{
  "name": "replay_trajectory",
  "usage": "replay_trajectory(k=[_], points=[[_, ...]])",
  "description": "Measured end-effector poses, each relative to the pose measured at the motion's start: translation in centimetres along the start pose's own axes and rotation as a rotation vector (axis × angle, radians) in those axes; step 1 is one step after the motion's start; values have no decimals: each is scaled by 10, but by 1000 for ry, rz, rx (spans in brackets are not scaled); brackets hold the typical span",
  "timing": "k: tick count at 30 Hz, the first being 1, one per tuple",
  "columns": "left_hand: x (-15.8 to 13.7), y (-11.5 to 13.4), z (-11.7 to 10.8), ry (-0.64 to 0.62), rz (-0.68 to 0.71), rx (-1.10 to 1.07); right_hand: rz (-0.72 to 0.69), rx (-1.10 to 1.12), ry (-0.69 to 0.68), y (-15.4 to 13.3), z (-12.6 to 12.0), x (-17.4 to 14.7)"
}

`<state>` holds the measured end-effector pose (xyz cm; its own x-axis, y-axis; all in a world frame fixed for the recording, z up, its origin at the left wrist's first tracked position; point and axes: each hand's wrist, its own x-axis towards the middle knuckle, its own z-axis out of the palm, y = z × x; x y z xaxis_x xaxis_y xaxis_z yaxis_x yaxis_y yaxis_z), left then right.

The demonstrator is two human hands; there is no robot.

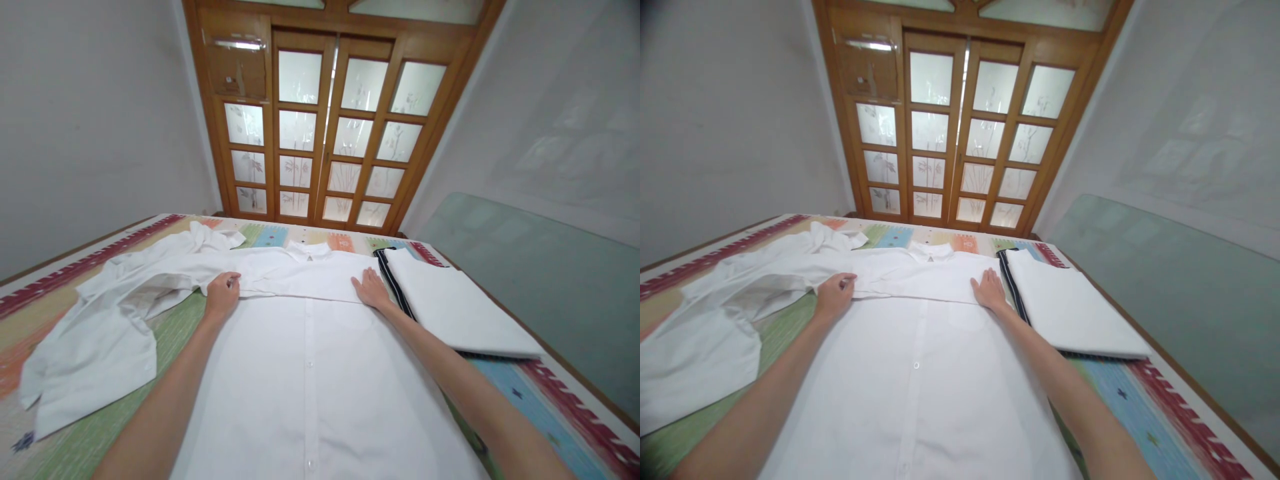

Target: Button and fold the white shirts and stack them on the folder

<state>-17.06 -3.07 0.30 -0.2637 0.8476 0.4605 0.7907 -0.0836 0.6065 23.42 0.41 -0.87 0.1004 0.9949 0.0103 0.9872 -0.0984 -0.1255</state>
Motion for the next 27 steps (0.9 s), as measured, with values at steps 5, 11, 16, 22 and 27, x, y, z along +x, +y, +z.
replay_trajectory(k=[5,11,16,22,27], points=[[0,-2,0,-7,26,24,29,-7,19,9,-4,6],[-4,2,1,9,-2,150,11,-110,28,11,-11,7],[-11,10,2,-20,-27,280,4,-137,11,-10,-15,8],[0,-4,-14,284,-310,97,-20,-57,-37,-26,-6,3],[5,-33,-31,533,-676,-61,-17,-65,-43,-25,-5,3]])
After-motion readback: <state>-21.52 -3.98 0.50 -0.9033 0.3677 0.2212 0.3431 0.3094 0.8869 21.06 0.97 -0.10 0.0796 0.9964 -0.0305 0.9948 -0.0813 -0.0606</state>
